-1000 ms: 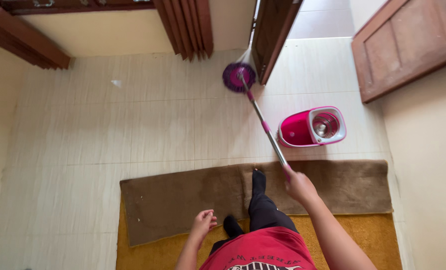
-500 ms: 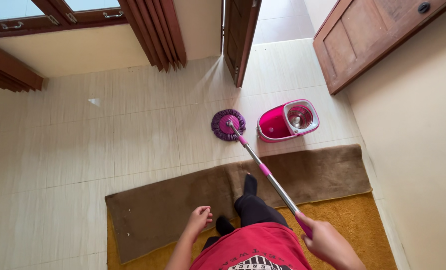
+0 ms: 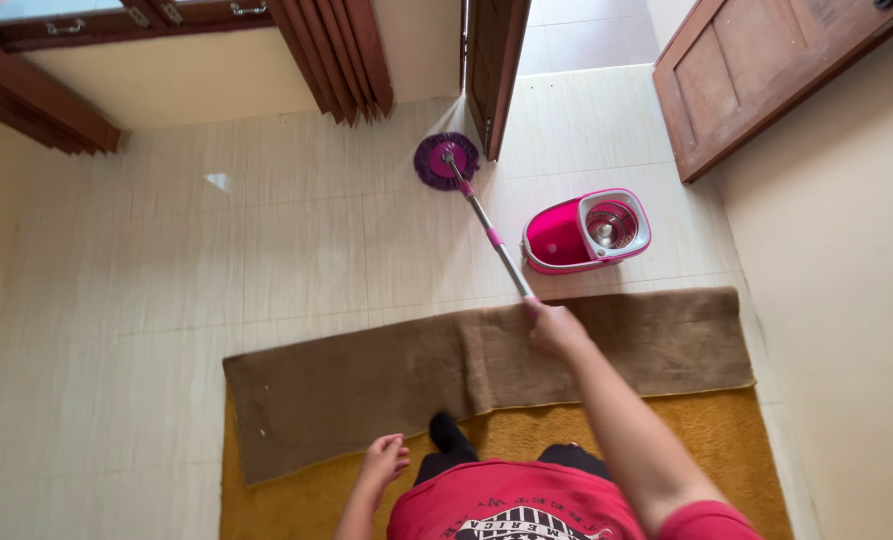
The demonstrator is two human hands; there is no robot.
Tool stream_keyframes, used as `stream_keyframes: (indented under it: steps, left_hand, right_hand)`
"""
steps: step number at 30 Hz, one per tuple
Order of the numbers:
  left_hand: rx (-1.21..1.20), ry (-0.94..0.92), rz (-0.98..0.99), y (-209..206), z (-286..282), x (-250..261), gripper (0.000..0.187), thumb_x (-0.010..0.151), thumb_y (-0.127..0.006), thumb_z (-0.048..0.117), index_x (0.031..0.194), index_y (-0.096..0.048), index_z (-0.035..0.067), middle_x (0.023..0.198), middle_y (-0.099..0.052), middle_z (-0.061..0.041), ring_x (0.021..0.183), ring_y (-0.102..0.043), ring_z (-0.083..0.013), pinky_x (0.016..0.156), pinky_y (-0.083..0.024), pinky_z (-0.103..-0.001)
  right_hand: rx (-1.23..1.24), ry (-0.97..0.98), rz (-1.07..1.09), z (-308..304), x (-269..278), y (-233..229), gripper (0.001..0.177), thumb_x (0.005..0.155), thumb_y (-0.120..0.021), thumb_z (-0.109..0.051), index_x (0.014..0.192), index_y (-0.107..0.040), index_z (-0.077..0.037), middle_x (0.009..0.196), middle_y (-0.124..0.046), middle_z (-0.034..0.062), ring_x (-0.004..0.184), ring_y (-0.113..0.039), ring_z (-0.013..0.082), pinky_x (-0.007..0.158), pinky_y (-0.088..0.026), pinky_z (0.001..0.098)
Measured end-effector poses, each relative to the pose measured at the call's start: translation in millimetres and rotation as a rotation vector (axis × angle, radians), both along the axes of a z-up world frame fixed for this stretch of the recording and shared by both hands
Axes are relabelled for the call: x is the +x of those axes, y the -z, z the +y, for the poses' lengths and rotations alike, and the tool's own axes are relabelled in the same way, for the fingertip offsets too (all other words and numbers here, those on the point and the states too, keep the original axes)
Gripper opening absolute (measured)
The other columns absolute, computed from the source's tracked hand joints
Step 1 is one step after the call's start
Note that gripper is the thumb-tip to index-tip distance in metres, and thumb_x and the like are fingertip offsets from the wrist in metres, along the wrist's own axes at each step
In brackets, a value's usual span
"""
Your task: The person mops a tiled floor using a spin mop and a pink bucket, moving a brown mat aside during the process.
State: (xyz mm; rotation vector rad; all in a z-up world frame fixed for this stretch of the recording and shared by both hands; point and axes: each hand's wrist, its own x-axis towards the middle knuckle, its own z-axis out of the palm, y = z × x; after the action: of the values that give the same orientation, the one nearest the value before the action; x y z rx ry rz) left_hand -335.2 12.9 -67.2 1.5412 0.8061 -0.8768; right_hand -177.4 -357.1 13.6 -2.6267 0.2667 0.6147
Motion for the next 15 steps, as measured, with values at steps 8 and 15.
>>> stream_keyframes:
  steps: [8,15]
  left_hand:
    - [0.000,-0.098,0.023,20.6,-104.8,-49.6,0.037,0.102,-0.055,0.037,0.132,-0.064,0.017,0.109,-0.074,-0.003,0.088,-0.071,-0.0145,0.076,-0.056,-0.030]
    - [-0.138,0.109,-0.191,20.7,-247.8,-53.6,0.032,0.100,-0.064,0.031,0.117,-0.070,0.005,0.088,-0.069,-0.005,0.072,-0.064,-0.0160,0.064,-0.053,-0.030]
  right_hand:
    - [-0.012,-0.118,0.008,-87.7,-92.6,16.9,0.060,0.093,-0.056,-0.008,0.150,-0.049,-0.028,0.090,-0.068,0.0200,0.083,-0.069,0.0373,0.071,-0.055,0.0484]
    - [0.049,-0.116,0.099,-235.4,-222.6,-58.3,0.055,0.095,-0.067,-0.042,0.146,-0.052,-0.027,0.097,-0.074,0.0147,0.088,-0.073,0.0296,0.079,-0.057,0.0433]
